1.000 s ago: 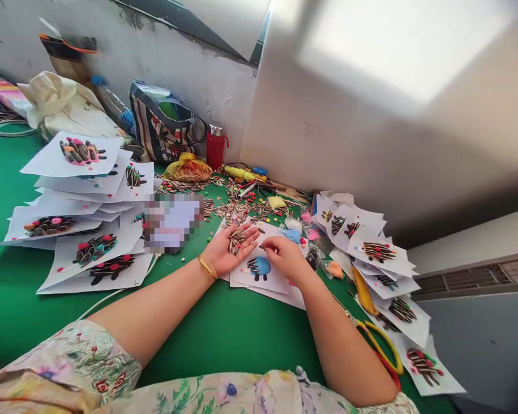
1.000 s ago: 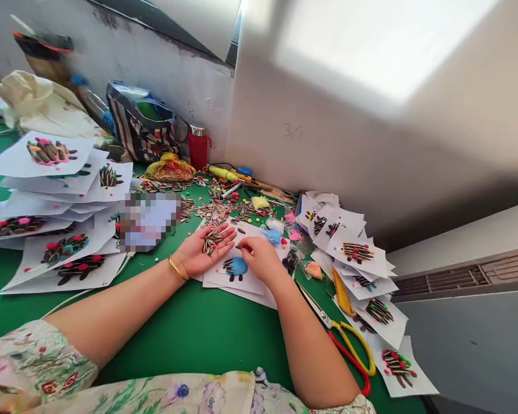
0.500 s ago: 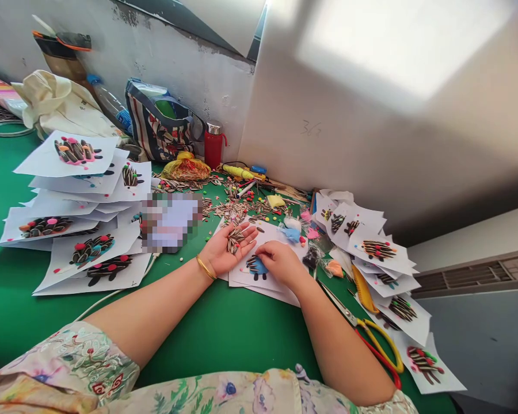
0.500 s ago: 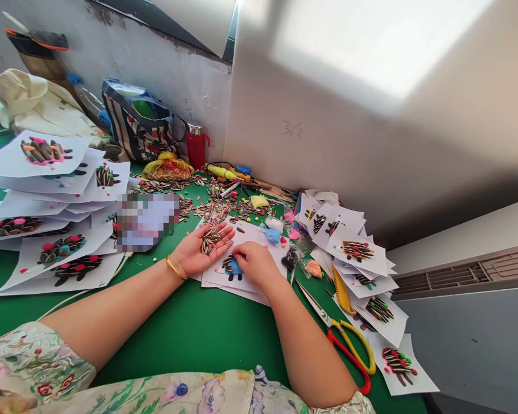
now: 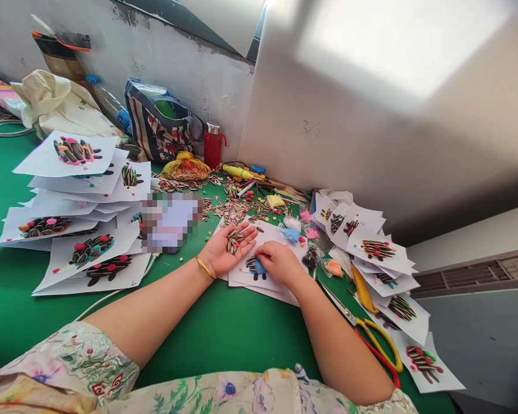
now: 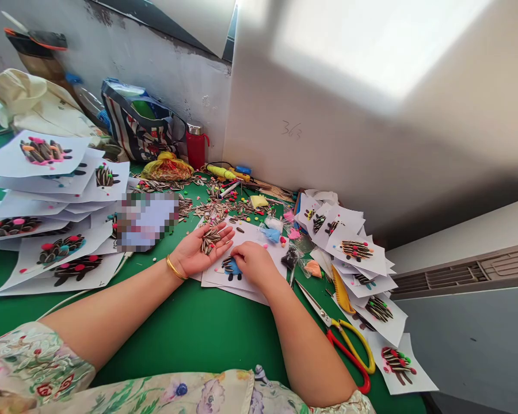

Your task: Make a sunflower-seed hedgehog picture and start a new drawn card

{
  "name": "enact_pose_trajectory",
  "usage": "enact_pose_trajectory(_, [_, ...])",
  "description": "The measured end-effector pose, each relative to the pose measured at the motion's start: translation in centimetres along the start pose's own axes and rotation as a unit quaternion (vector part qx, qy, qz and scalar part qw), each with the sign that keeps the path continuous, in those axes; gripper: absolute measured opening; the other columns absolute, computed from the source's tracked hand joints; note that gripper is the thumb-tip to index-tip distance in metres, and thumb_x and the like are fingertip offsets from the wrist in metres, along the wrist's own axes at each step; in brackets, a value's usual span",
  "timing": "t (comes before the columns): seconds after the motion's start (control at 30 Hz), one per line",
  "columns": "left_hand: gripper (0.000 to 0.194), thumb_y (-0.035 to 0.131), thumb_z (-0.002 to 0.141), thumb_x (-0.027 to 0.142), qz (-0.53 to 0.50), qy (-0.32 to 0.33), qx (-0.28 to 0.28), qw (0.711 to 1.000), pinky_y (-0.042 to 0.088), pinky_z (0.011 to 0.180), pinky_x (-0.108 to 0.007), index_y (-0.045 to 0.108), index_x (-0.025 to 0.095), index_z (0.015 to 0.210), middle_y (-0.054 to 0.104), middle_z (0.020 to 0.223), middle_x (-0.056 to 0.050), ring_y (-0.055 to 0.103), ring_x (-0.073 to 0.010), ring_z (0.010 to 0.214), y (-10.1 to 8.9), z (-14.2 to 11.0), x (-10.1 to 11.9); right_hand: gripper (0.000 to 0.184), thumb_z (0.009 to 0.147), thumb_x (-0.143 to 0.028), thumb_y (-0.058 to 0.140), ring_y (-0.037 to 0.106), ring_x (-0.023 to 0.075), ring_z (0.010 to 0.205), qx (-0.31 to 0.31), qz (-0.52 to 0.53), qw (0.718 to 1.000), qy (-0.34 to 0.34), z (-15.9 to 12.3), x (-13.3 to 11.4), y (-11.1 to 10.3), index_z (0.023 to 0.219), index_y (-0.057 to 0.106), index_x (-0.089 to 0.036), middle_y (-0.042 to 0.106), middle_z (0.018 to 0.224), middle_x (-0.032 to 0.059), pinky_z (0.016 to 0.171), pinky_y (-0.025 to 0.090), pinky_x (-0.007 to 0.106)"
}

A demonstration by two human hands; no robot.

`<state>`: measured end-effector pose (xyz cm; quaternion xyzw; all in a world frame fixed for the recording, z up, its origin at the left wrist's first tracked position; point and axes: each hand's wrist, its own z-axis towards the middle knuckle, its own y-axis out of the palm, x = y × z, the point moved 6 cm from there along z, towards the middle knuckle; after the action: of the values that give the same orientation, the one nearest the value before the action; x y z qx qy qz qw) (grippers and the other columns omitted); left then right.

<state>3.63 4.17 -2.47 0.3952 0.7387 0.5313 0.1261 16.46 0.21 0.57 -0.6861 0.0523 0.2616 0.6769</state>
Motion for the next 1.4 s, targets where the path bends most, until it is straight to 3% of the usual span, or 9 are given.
enact_pose_trajectory(0.57, [0.036, 0.038, 0.099, 0.034, 0.002, 0.002, -0.004, 1.0, 0.053, 0.093, -0.041, 0.061, 0.013, 0.117, 0.071, 0.106, -0.014, 0.066, -0.0245, 0.107, 0.0, 0.0, 0.0, 0.02, 0.088, -0.016, 0.057, 0.062, 0.0164, 0.088, -0.011, -0.043, 0.999, -0.011, 0.2, -0.6, -0.2, 0.093, 0.075, -0.023, 0.068, 0.088, 0.0038, 0.081, 0.043, 0.025])
enact_pose_trajectory(0.8, [0.034, 0.039, 0.099, 0.034, -0.005, -0.012, -0.011, 1.0, 0.055, 0.089, -0.041, 0.061, 0.014, 0.115, 0.071, 0.106, -0.013, 0.066, -0.0252, 0.107, 0.0, 0.0, -0.1, 0.022, 0.09, -0.022, 0.055, 0.06, 0.017, 0.084, 0.063, -0.041, 0.997, -0.022, -0.3, -0.6, -2.3, 0.099, 0.074, -0.025, 0.068, 0.085, 0.0035, 0.075, 0.043, 0.027])
enact_pose_trajectory(0.97, [0.037, 0.036, 0.099, 0.036, 0.002, -0.033, -0.035, 0.999, 0.058, 0.078, -0.036, 0.062, 0.012, 0.11, 0.072, 0.096, -0.013, 0.071, -0.0223, 0.087, 0.2, 0.1, -0.4, 0.024, 0.092, -0.023, 0.052, 0.058, 0.018, 0.087, 0.114, -0.041, 0.991, -0.048, 1.6, -2.6, -3.2, 0.106, 0.072, -0.025, 0.066, 0.091, 0.0047, 0.078, 0.043, 0.028])
enact_pose_trajectory(1.1, [0.033, 0.038, 0.099, 0.034, -0.016, -0.042, -0.044, 0.998, 0.057, 0.075, -0.032, 0.063, 0.012, 0.093, 0.071, 0.077, -0.009, 0.069, -0.0174, 0.071, 0.2, 0.4, -0.7, 0.022, 0.091, -0.024, 0.055, 0.056, 0.0204, 0.092, 0.104, -0.066, 0.991, -0.057, 4.0, -3.8, -2.5, 0.106, 0.071, -0.024, 0.064, 0.092, 0.006, 0.08, 0.042, 0.031])
enact_pose_trajectory(1.3, [0.033, 0.04, 0.098, 0.033, -0.013, -0.05, -0.05, 0.997, 0.056, 0.08, -0.036, 0.062, 0.014, 0.083, 0.07, 0.073, -0.009, 0.069, -0.0193, 0.072, 0.3, 0.4, -0.9, 0.016, 0.091, -0.022, 0.056, 0.056, 0.0201, 0.092, 0.099, -0.052, 0.993, -0.047, 4.9, -3.8, -2.0, 0.093, 0.072, -0.022, 0.064, 0.093, 0.006, 0.081, 0.043, 0.031])
enact_pose_trajectory(1.4, [0.032, 0.038, 0.099, 0.032, -0.004, -0.04, -0.045, 0.998, 0.056, 0.084, -0.037, 0.064, 0.013, 0.093, 0.071, 0.075, -0.009, 0.07, -0.0201, 0.076, 0.3, 0.2, -0.7, 0.018, 0.089, -0.018, 0.055, 0.057, 0.0189, 0.091, 0.112, -0.027, 0.993, -0.036, 4.1, -3.5, -2.8, 0.097, 0.071, -0.024, 0.066, 0.093, 0.0045, 0.081, 0.043, 0.03])
